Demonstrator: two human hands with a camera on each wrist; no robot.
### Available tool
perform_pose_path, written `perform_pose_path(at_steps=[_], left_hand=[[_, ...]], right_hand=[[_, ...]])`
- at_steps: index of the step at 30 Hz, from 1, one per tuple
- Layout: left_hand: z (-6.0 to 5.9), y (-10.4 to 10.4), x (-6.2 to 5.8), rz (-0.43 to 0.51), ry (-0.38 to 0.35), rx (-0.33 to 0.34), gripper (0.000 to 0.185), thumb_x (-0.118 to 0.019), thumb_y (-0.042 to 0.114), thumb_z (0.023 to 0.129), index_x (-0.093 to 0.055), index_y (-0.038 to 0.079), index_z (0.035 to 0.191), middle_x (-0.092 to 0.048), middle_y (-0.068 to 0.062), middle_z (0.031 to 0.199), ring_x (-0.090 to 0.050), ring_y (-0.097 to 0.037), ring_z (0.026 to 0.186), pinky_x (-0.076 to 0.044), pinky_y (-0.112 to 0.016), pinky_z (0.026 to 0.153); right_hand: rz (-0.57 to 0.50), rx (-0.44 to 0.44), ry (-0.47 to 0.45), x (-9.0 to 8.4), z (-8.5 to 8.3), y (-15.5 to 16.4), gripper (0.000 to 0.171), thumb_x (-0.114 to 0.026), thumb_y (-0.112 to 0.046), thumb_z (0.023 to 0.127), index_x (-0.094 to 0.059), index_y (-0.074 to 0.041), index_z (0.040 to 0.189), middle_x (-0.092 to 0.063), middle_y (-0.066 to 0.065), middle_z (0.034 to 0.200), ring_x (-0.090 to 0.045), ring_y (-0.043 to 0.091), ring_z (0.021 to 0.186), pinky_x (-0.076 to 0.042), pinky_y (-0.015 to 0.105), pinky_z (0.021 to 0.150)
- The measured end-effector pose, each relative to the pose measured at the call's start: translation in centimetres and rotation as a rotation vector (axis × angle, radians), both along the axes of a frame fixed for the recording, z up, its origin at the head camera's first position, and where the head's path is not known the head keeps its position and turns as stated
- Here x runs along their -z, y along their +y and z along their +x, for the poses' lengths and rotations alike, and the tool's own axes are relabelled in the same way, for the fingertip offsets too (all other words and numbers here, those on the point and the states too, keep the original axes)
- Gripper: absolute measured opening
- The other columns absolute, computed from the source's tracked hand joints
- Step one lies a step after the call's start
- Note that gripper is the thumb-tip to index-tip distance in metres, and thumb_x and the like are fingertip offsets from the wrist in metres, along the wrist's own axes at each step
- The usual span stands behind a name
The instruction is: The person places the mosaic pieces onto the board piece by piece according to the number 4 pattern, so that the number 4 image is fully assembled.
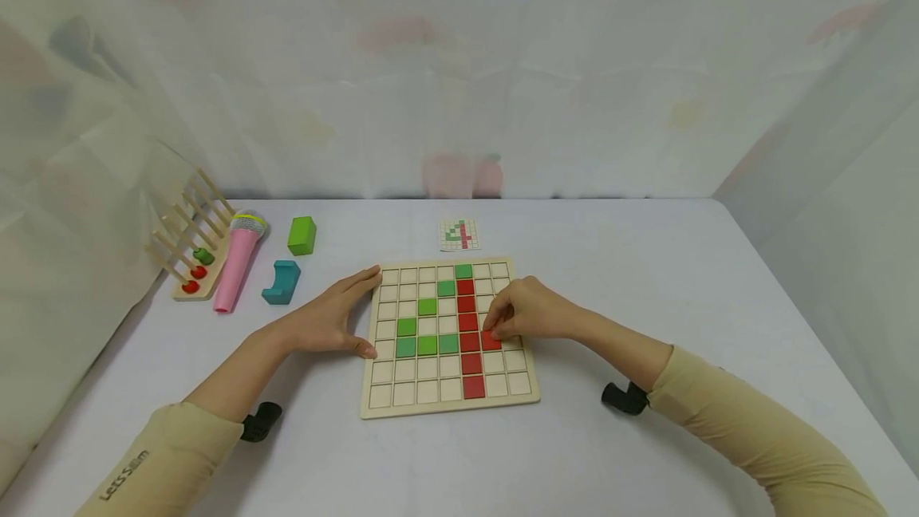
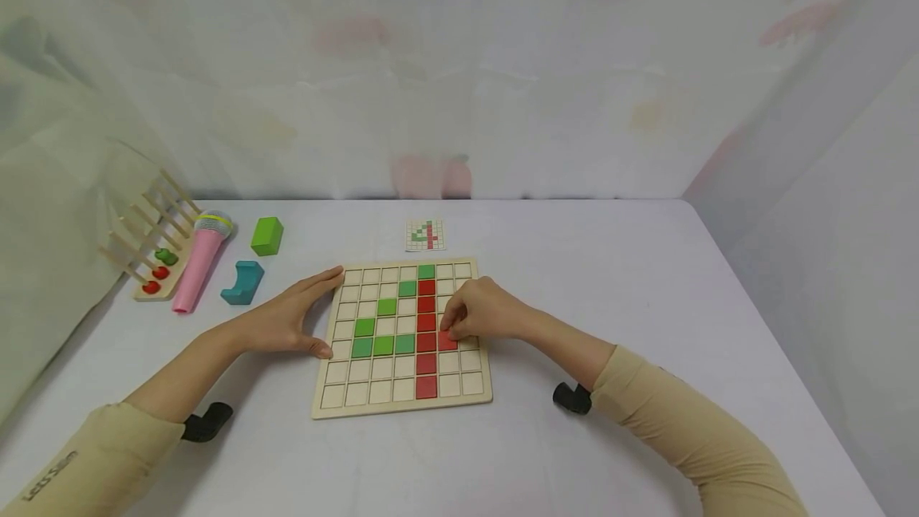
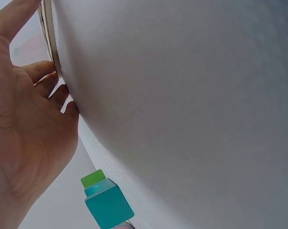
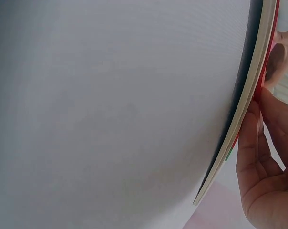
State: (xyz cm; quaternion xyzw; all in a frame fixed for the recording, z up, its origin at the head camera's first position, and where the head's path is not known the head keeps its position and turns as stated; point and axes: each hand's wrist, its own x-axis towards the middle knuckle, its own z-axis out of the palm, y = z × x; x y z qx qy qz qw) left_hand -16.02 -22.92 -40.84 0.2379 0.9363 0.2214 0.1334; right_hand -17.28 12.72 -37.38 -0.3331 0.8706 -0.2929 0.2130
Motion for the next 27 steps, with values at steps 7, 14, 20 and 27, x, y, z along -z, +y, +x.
perform_pose_path(at_steps=[7,14,20,27], left_hand=[[-0.1,0.0,-0.1,-0.003,-0.002,0.007,0.129,-0.086,0.060,0.061,-0.022,0.002,0.157,-0.013,-0.013,0.168,-0.016,-0.039,0.154,-0.023,-0.059,0.122],[-0.1,0.2,-0.4,-0.026,-0.001,0.016,0.128,-0.085,0.060,0.063,-0.021,0.001,0.156,-0.013,-0.014,0.168,-0.017,-0.040,0.153,-0.023,-0.060,0.122],[0.2,0.2,-0.9,-0.048,0.000,0.021,0.126,-0.084,0.059,0.065,-0.022,-0.002,0.155,-0.014,-0.018,0.167,-0.019,-0.043,0.152,-0.025,-0.061,0.120],[0.7,0.2,-1.8,-0.100,0.086,0.008,0.120,-0.079,0.064,0.069,-0.025,0.000,0.155,-0.017,-0.018,0.166,-0.021,-0.042,0.151,-0.018,-0.064,0.121]], right_hand=[[-0.001,0.000,0.019,0.1,0.0,0.0,0.006,-0.078,-0.011,0.082,-0.078,-0.014,0.088,-0.073,-0.006,0.078,-0.060,0.001,0.069,-0.052,0.016,0.065],[-0.022,0.027,0.010,-0.2,-0.1,0.4,0.006,-0.076,-0.012,0.083,-0.077,-0.015,0.089,-0.071,-0.007,0.078,-0.060,0.003,0.072,-0.052,0.017,0.067],[-0.030,0.144,0.079,-1.1,-0.7,1.9,0.012,-0.072,-0.018,0.089,-0.076,-0.012,0.099,-0.073,-0.001,0.090,-0.064,0.011,0.079,-0.052,0.023,0.068],[0.055,0.284,0.336,-1.9,-1.3,4.7,0.033,-0.064,-0.025,0.096,-0.067,-0.004,0.121,-0.064,0.014,0.125,-0.060,0.032,0.118,-0.052,0.046,0.099]])
